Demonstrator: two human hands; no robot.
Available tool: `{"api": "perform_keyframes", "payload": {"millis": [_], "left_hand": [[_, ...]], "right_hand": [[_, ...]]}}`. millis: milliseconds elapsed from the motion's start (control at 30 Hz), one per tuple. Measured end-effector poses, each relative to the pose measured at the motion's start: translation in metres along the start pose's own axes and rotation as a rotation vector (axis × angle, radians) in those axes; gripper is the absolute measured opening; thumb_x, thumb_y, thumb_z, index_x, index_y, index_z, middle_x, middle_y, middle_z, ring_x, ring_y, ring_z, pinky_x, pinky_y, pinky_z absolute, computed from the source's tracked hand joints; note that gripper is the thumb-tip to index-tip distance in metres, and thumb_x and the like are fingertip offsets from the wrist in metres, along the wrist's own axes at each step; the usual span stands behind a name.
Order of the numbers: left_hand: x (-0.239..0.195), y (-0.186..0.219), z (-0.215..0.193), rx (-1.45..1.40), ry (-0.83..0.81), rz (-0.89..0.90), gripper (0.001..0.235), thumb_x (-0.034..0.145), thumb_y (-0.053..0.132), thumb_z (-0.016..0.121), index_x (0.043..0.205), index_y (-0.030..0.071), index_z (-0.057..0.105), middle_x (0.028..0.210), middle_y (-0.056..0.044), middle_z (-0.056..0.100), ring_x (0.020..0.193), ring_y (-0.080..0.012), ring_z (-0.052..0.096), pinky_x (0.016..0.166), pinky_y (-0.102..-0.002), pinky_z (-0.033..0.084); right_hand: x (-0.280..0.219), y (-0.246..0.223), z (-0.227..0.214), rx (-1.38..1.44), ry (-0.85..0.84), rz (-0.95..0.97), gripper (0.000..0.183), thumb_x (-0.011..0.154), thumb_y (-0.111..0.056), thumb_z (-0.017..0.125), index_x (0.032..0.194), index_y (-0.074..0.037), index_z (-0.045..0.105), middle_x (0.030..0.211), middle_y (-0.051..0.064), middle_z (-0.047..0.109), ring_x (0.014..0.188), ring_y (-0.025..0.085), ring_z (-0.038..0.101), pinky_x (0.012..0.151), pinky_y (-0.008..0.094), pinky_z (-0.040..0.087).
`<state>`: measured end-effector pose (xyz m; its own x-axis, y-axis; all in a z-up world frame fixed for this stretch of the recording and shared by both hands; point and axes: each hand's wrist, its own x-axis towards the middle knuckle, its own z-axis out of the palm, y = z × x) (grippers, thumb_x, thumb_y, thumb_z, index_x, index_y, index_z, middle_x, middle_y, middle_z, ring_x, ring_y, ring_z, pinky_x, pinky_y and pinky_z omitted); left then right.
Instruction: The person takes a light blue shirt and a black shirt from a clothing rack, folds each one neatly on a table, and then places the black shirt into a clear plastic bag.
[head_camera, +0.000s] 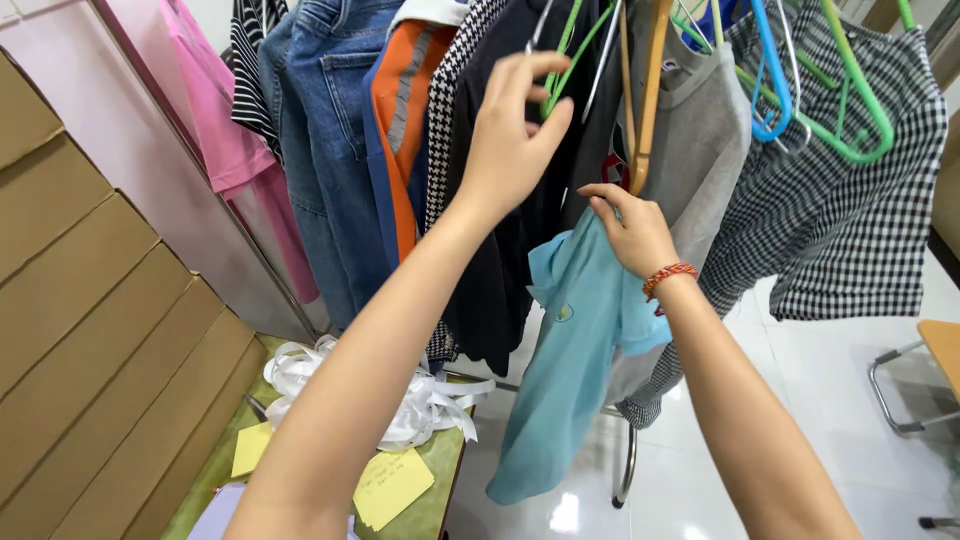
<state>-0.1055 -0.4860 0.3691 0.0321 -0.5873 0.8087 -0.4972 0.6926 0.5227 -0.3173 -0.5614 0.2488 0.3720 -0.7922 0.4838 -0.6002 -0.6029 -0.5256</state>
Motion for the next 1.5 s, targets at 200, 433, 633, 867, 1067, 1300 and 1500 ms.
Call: {"api": "perform_keyframes", "payload": {"millis": [200,433,633,867,1067,1300,1500], "left_hand": [[-0.069,-0.032,0.025,-0.101,-0.017,-0.168,0.038,0.102,0.018,0.067,0.139,0.011,0.061,0.144,-0.021,0.056,0.121,-0.0429,0.07,0.083,-0.048,0.072],[-0.2,-0.055,0.06,-0.263,-0.37,-0.372,0.044,0.101,0.042,0.073,0.138,0.017,0.07,0.13,-0.014,0.072,0.119,-0.0362,0.072,0.103,-0.05,0.059],[-0.271,-0.008,0.044,-0.21,-0.411,-0.52,0.075,0.084,0.046,0.09,0.148,0.017,0.062,0.139,-0.009,0.065,0.128,-0.0275,0.068,0.107,-0.045,0.057],[-0.33,0.062,0.021,0.064,-0.21,-0.374,0.068,0.09,0.01,0.085,0.148,0.015,0.051,0.139,-0.006,0.052,0.123,-0.0293,0.069,0.102,-0.047,0.059],[-0.363,0.105,0.009,0.458,0.147,-0.161,0.039,0.086,0.012,0.084,0.118,0.027,0.068,0.11,0.013,0.062,0.096,-0.0115,0.074,0.08,-0.028,0.065],[-0.406,0.194,-0.006,0.379,0.476,-0.361,0.021,0.081,0.003,0.083,0.093,0.021,0.081,0.078,0.005,0.064,0.069,-0.0119,0.068,0.054,-0.023,0.055],[-0.445,0.298,-0.012,0.337,0.616,-0.606,0.023,0.08,0.004,0.082,0.096,0.02,0.084,0.072,0.0,0.064,0.067,-0.0101,0.065,0.058,-0.024,0.054]], "right_hand": [[-0.055,-0.069,-0.059,-0.142,-0.156,-0.063,0.054,0.113,-0.024,0.048,0.166,-0.024,0.039,0.114,0.026,0.077,0.108,0.057,0.066,0.092,0.071,0.051],[-0.097,-0.068,-0.07,0.001,-0.076,-0.146,0.059,0.112,-0.022,0.057,0.169,-0.028,0.041,0.142,0.015,0.069,0.116,0.043,0.069,0.093,0.058,0.056],[-0.138,-0.081,-0.079,0.272,-0.051,-0.073,0.057,0.113,-0.01,0.055,0.168,-0.018,0.045,0.131,0.014,0.074,0.119,0.031,0.069,0.102,0.052,0.054],[-0.17,-0.088,-0.074,0.508,-0.112,-0.077,0.051,0.111,-0.011,0.057,0.162,-0.014,0.052,0.131,0.006,0.07,0.097,0.014,0.071,0.09,0.039,0.058],[-0.189,-0.085,-0.066,0.74,-0.23,-0.081,0.045,0.113,-0.014,0.052,0.159,-0.012,0.056,0.085,0.001,0.07,0.072,0.006,0.063,0.07,0.025,0.057],[-0.248,-0.081,-0.042,0.599,-0.491,-0.206,0.038,0.107,-0.013,0.061,0.143,-0.006,0.07,0.136,0.017,0.072,0.136,0.029,0.059,0.119,0.05,0.041],[-0.323,-0.145,-0.047,0.691,-0.887,-0.332,0.041,0.107,-0.018,0.054,0.145,-0.009,0.069,0.12,0.021,0.079,0.121,0.034,0.07,0.108,0.054,0.05]]}}
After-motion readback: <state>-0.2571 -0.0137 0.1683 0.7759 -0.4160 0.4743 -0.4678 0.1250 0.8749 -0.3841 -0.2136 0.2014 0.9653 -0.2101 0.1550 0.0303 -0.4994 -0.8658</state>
